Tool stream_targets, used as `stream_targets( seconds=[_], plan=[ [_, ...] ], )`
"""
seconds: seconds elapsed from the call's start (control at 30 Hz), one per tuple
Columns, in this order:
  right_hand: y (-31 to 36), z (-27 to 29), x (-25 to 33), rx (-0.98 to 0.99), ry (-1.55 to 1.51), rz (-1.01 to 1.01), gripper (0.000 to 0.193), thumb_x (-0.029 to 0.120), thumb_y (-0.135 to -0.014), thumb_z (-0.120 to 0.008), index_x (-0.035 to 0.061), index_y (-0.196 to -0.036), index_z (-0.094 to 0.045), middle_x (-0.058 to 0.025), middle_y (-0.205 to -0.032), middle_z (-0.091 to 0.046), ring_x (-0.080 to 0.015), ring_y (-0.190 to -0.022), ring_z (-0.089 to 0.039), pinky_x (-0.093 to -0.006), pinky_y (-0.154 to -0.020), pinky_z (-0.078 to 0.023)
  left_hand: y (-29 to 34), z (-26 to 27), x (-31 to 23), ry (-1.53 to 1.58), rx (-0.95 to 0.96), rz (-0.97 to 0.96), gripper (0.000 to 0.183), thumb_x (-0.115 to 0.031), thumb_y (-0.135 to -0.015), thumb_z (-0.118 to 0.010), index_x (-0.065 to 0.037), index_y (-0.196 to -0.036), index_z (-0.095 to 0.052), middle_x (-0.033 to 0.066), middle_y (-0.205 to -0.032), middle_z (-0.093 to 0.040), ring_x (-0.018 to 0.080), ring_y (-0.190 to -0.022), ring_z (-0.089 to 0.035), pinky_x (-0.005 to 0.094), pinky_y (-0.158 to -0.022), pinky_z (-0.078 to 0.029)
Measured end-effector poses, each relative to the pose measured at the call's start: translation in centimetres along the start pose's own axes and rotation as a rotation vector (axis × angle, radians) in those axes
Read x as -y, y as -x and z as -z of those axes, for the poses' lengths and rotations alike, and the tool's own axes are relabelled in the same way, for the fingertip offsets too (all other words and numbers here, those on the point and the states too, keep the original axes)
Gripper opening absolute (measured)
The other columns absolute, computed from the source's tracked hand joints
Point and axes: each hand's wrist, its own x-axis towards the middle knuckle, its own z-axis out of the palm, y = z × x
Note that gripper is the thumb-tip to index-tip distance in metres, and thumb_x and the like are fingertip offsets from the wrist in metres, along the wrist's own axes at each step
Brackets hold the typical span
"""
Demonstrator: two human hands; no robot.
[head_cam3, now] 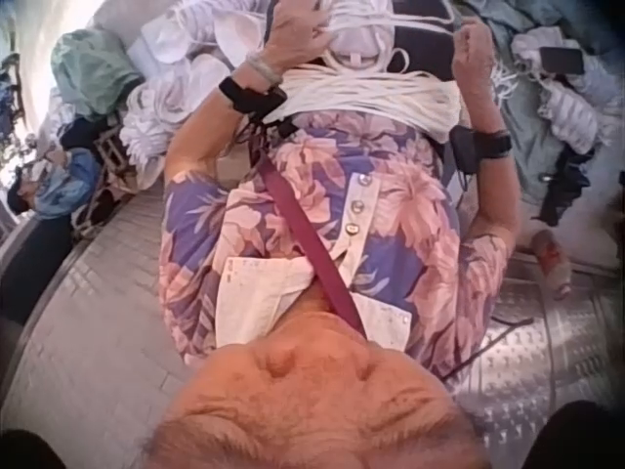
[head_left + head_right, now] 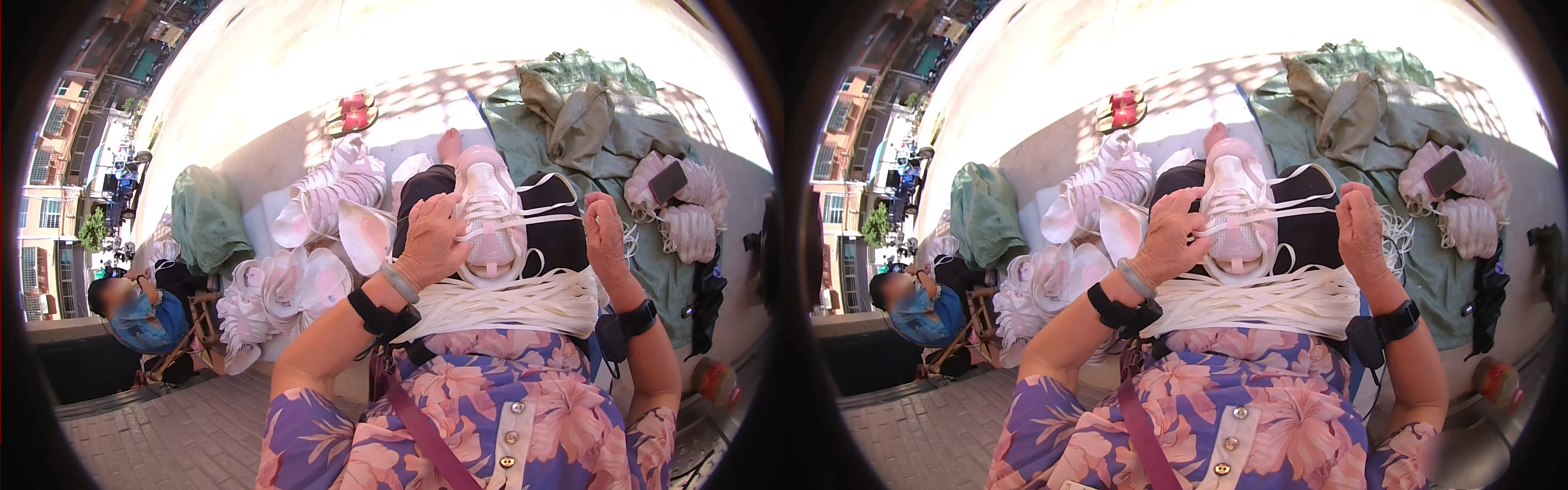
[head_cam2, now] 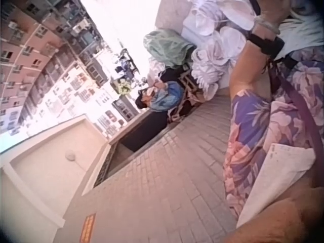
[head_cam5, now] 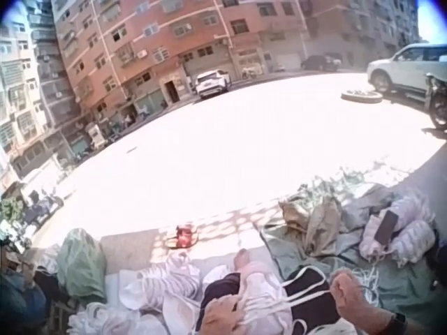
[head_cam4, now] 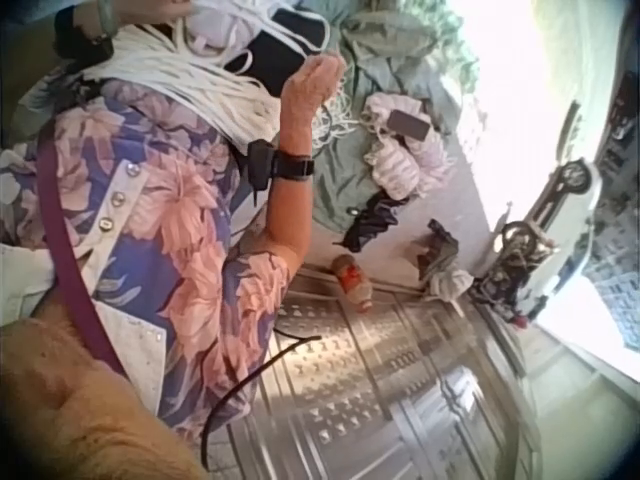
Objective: The recorder is threading long white laces through the eyelets of a pink and white shoe upper.
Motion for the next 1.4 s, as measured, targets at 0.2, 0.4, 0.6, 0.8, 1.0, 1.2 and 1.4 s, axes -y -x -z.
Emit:
stream_targets(
  seconds=[0.2,0.4,0.6,0.8,1.0,1.2,1.4],
  plan=[
    [2.7,2.6,-3.8,0.203,0.285,-0.089,0.010,0.002,-0.075,-0.056,0.0038,-0.084,-0.051,-0.0105,-0.083,-0.056,-0.0311,-0.085,-0.053,-0.0386,-0.077,-0.041,0.5,2.3,0.2,0.038,0.053,0.088,0.024,-0.021,-0.067,-0.072,-0.003,-0.062,-0.058,0.0151,-0.118,-0.054,0.0321,-0.111,-0.047,0.0441,-0.097,-0.030],
    [-1.1,-2.3,3.9,0.240,0.145,0.299,0.021,0.004,-0.073,-0.058,0.0066,-0.095,-0.057,-0.0071,-0.082,-0.057,-0.0252,-0.084,-0.054,-0.0440,-0.091,-0.034,0.2,4.1,-0.9,0.064,0.054,0.086,0.023,-0.018,-0.066,-0.073,-0.004,-0.062,-0.055,0.0163,-0.117,-0.055,0.0322,-0.109,-0.049,0.0419,-0.096,-0.032],
    [-0.9,-2.6,2.8,0.443,0.273,0.351,0.017,0.004,-0.074,-0.058,0.0082,-0.091,-0.059,-0.0043,-0.073,-0.055,-0.0226,-0.080,-0.054,-0.0446,-0.094,-0.033,-0.4,3.3,-1.4,0.155,0.066,0.074,0.023,-0.015,-0.065,-0.072,-0.005,-0.065,-0.051,0.0169,-0.117,-0.055,0.0327,-0.107,-0.051,0.0415,-0.093,-0.034],
    [2.2,3.9,-1.1,0.259,0.336,0.299,0.012,0.002,-0.075,-0.057,0.0051,-0.087,-0.060,-0.0058,-0.066,-0.054,-0.0243,-0.068,-0.054,-0.0444,-0.090,-0.037,-0.6,0.5,-0.8,0.119,0.052,-0.034,0.018,-0.008,-0.065,-0.067,-0.005,-0.074,-0.051,0.0172,-0.116,-0.055,0.0334,-0.108,-0.050,0.0406,-0.093,-0.035],
    [6.8,8.4,-5.9,0.329,0.528,0.124,0.013,0.001,-0.073,-0.057,0.0025,-0.086,-0.061,-0.0084,-0.066,-0.055,-0.0258,-0.068,-0.054,-0.0424,-0.085,-0.039,-0.6,-0.5,0.3,0.143,-0.012,0.030,0.015,-0.006,-0.068,-0.063,-0.005,-0.079,-0.054,0.0161,-0.112,-0.056,0.0331,-0.105,-0.051,0.0401,-0.092,-0.037],
    [2.3,3.5,-0.6,0.301,0.221,0.209,0.027,0.005,-0.067,-0.060,0.0014,-0.094,-0.058,-0.0126,-0.089,-0.059,-0.0306,-0.085,-0.055,-0.0406,-0.083,-0.040,-0.9,-1.5,-0.4,0.094,-0.104,0.008,0.014,-0.008,-0.070,-0.064,-0.004,-0.082,-0.056,0.0149,-0.104,-0.057,0.0317,-0.099,-0.053,0.0395,-0.087,-0.039],
    [-1.1,-2.8,5.9,0.319,0.024,0.326,0.035,0.020,-0.071,-0.065,0.0018,-0.099,-0.054,-0.0133,-0.095,-0.058,-0.0301,-0.090,-0.056,-0.0396,-0.083,-0.039,-1.7,-2.6,-1.1,0.054,-0.133,-0.073,0.012,-0.008,-0.072,-0.062,-0.003,-0.081,-0.057,0.0143,-0.103,-0.057,0.0318,-0.099,-0.053,0.0391,-0.087,-0.039]
  ],
)
